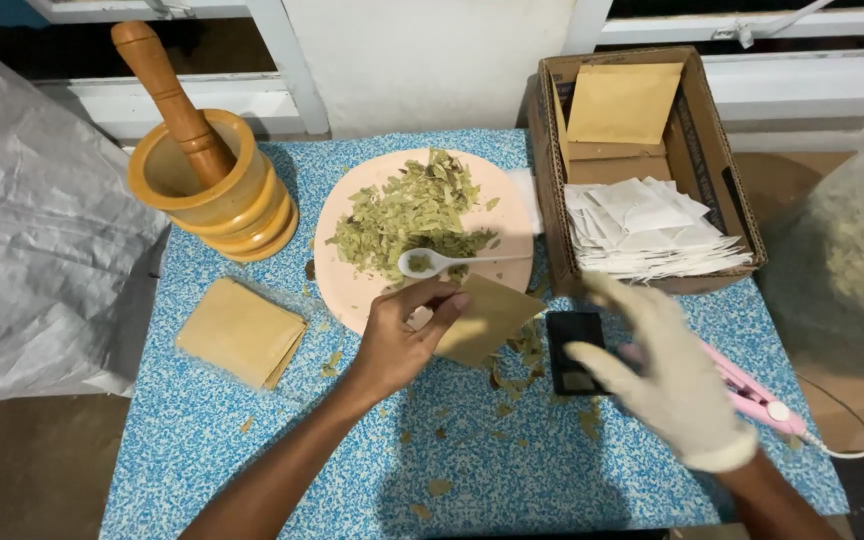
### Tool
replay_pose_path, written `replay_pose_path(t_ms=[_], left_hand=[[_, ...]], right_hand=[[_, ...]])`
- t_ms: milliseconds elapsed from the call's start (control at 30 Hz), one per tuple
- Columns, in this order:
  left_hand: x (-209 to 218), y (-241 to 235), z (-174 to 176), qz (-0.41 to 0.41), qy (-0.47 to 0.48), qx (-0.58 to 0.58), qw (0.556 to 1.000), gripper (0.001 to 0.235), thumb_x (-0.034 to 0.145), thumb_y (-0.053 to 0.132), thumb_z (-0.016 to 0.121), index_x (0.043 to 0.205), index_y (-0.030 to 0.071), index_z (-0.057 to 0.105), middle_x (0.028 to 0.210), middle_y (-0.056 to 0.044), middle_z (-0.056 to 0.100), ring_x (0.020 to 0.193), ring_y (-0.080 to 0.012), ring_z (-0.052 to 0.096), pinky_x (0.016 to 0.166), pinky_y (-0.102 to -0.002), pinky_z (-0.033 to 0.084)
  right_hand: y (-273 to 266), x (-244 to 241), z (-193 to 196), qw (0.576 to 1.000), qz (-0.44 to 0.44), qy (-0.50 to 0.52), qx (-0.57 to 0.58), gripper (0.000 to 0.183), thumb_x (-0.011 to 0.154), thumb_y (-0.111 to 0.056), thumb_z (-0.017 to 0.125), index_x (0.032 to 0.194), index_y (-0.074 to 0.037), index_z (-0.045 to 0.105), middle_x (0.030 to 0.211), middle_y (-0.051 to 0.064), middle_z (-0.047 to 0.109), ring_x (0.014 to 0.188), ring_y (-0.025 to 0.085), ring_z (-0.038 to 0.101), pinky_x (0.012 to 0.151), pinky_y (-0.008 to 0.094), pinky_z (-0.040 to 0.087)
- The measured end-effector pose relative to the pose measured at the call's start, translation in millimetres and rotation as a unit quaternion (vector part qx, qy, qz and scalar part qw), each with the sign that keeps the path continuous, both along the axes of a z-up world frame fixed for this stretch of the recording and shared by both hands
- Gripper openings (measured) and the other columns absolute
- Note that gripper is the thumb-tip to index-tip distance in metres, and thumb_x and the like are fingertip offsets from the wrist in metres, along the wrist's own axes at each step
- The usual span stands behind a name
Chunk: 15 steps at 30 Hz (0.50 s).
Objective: The person scoops dried green herbs from a plate into small white sachets using a spoon. They seal the sachets with a pink heat sealer and then place them into brown paper envelopes, which are also sealed with the heat sealer.
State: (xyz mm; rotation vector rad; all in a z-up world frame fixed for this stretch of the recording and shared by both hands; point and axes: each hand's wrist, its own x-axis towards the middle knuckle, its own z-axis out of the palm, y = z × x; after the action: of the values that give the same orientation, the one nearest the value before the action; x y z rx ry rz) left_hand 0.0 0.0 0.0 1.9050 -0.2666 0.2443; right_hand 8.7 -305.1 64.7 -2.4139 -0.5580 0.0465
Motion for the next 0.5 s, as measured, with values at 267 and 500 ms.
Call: replay_pose_path(t_ms=[267, 500], left_hand=[[5.9, -1.5, 7.0, 0.005, -0.041, -0.026, 0.999, 0.019, 0.106, 0.019, 0.074, 0.117, 0.006, 0.081, 0.099, -0.013, 0.083, 0.088, -0.0237, 0.081, 0.08, -0.035, 0.066], [37.0, -24.9, 35.3, -0.036, -0.103, -0.06, 0.992, 0.017, 0.113, 0.015, 0.069, 0.118, 0.002, 0.078, 0.092, -0.023, 0.077, 0.087, -0.035, 0.081, 0.074, -0.046, 0.063]], right_hand=[[83.2, 32.4, 40.8, 0.98, 0.054, 0.16, 0.105, 0.083, 0.082, -0.041, 0.087, 0.158, -0.02, 0.059, 0.14, 0.013, 0.077, 0.131, 0.031, 0.073, 0.109, 0.048, 0.062], [89.5, 43.8, 95.7, 0.96, 0.013, 0.227, 0.166, 0.052, 0.091, -0.007, 0.079, 0.143, -0.011, 0.075, 0.119, 0.024, 0.086, 0.118, 0.043, 0.084, 0.107, 0.059, 0.064]])
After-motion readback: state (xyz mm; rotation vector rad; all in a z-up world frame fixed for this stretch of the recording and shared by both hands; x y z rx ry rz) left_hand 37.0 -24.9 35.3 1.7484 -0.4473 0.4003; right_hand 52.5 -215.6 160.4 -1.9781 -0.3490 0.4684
